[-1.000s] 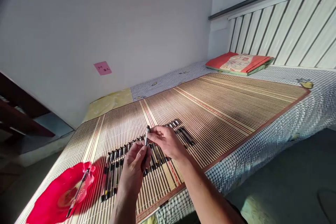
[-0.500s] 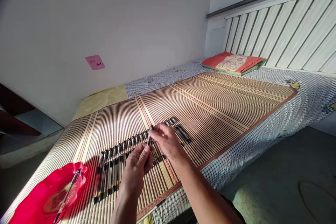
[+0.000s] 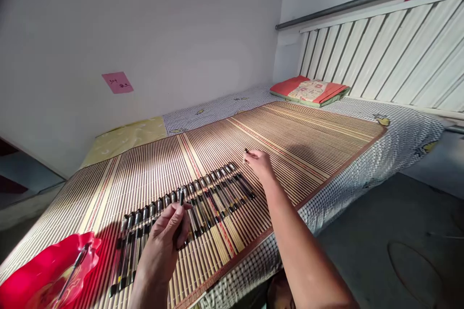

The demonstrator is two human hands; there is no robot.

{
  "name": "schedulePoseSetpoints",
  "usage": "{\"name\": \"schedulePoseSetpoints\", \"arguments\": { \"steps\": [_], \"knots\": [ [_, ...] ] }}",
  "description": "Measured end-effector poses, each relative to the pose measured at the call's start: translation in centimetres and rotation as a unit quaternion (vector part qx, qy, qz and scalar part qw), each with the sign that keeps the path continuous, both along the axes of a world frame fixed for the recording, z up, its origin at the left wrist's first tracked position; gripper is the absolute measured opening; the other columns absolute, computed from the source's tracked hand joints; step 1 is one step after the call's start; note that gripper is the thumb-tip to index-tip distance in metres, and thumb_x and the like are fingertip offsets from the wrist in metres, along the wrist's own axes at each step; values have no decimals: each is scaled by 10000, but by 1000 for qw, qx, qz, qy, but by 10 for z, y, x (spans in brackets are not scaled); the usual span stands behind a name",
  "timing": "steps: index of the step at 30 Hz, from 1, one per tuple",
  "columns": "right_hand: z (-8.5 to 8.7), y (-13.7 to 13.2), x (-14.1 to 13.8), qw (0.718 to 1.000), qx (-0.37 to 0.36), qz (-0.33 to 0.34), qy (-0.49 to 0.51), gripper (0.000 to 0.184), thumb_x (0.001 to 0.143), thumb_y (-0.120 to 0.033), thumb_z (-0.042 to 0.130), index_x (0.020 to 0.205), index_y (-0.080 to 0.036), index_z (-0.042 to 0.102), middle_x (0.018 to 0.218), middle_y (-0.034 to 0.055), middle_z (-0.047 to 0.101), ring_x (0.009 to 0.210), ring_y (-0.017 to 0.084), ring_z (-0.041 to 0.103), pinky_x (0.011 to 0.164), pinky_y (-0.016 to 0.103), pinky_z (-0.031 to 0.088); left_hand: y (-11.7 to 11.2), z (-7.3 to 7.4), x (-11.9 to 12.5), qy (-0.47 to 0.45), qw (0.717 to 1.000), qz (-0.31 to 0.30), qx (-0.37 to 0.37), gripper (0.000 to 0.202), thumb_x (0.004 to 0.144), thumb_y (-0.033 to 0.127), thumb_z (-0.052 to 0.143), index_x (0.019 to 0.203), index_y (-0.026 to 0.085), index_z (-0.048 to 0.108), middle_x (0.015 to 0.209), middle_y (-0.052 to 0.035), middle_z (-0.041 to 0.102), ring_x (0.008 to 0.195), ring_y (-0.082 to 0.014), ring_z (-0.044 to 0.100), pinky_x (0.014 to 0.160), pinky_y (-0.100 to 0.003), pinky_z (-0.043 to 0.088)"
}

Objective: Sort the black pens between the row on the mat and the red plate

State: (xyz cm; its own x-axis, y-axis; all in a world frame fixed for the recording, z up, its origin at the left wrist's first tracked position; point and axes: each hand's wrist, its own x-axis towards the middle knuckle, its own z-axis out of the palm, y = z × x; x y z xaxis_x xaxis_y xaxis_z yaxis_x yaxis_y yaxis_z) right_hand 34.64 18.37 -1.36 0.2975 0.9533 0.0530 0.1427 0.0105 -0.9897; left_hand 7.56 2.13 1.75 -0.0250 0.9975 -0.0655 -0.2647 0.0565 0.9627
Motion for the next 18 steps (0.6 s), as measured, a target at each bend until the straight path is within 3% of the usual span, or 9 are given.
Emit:
{"name": "schedulePoseSetpoints", "arguments": {
  "steps": [4,8,12,18],
  "knots": [
    [-2,45,-5,988,-90,42,-119,123,879,-216,807,847,-128,728,816,79,761,749,162,715,703,261,605,5,-6,-4,11,1000,11,-7,400,857,577,787,845,207,637,589,63,474,508,-79,258,522,-207,277],
    [-8,73,-12,956,-168,81,-228,162,977,-278,739,1038,-129,715,1000,53,748,848,169,722,774,337,626,8,-10,-4,18,1000,0,-9,415,864,585,776,788,214,607,544,66,444,519,-93,276,565,-215,332],
    [-14,82,-18,928,-203,117,-289,238,1012,-322,696,1176,-149,696,1164,79,720,977,201,717,850,388,628,6,-9,0,17,999,14,-26,414,857,571,786,783,213,594,574,63,463,517,-88,260,547,-217,301],
    [-17,84,-23,913,-209,134,-325,249,1023,-338,679,1195,-159,695,1195,87,717,997,205,716,869,395,626,4,-5,5,14,999,22,-24,395,849,533,802,771,208,593,594,65,484,507,-79,242,550,-214,295]
  ]
}}
